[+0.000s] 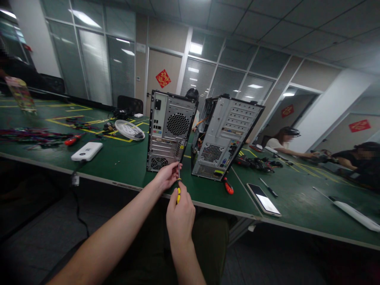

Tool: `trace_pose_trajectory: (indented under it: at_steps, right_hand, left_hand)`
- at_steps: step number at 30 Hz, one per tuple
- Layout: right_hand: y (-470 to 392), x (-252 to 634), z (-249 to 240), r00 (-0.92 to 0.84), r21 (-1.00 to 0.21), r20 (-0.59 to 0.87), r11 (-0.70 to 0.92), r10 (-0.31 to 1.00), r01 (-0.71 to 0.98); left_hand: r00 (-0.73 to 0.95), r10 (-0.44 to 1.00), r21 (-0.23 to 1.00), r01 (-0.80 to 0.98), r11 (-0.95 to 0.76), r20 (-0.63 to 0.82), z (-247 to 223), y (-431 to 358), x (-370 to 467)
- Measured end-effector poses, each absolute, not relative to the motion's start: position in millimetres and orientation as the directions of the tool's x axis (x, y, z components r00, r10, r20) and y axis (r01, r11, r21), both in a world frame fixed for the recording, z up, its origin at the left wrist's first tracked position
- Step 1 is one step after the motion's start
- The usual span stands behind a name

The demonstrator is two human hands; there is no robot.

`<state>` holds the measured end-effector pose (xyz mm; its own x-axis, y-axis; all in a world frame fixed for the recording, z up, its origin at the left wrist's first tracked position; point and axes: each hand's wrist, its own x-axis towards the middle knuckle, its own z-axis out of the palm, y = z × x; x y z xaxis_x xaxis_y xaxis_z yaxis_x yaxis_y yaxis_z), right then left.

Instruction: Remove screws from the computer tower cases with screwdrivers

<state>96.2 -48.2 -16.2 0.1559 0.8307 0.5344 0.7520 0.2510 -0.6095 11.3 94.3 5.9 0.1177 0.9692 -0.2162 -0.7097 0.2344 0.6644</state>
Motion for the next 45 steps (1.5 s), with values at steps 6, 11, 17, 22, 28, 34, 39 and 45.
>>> trace_pose_trajectory:
  at_steps: [6,11,17,22,28,34,39,45]
  right_hand:
    - [-47.5,96.3,-15.6,0.152,-0.605,0.546,0.262,0.824,0.752]
    - [-47.5,96.5,-15.2,0.152,-0.592,0.551,0.255,0.821,0.765]
    - [-48.3,96.4,-13.3,0.155,-0.595,0.555,0.259,0.817,0.761]
    - [-48.6,96.6,-10.9,0.162,-0.604,0.539,0.245,0.827,0.758]
    - [-47.0,97.0,-12.1,0.155,-0.587,0.564,0.262,0.811,0.766]
    - [-47.2,97.2,-12.8,0.157,-0.587,0.549,0.244,0.821,0.772]
    - [-46.3,98.0,-14.3,0.166,-0.601,0.539,0.238,0.826,0.763]
    - [-45.8,99.7,-14.2,0.163,-0.598,0.537,0.238,0.828,0.766]
  left_hand:
    - [0.096,0.969,0.677,-0.700,0.228,-0.226,10.7,92.6,13.3]
    - [0.072,0.961,0.674,-0.699,0.240,-0.268,19.1,87.2,14.6]
    - [0.052,0.968,0.698,-0.684,0.213,-0.245,19.0,86.9,15.2]
    - [0.008,0.974,0.731,-0.659,0.175,-0.226,17.9,87.4,16.6]
    - [-0.218,0.972,0.864,-0.503,-0.036,-0.086,9.2,85.4,17.2]
    - [-0.306,0.951,0.905,-0.390,-0.172,0.049,2.6,85.9,13.3]
    - [-0.318,0.934,0.919,-0.298,-0.259,0.160,-1.7,89.0,10.0]
    - [-0.337,0.899,0.931,-0.133,-0.340,0.280,-3.8,83.0,6.4]
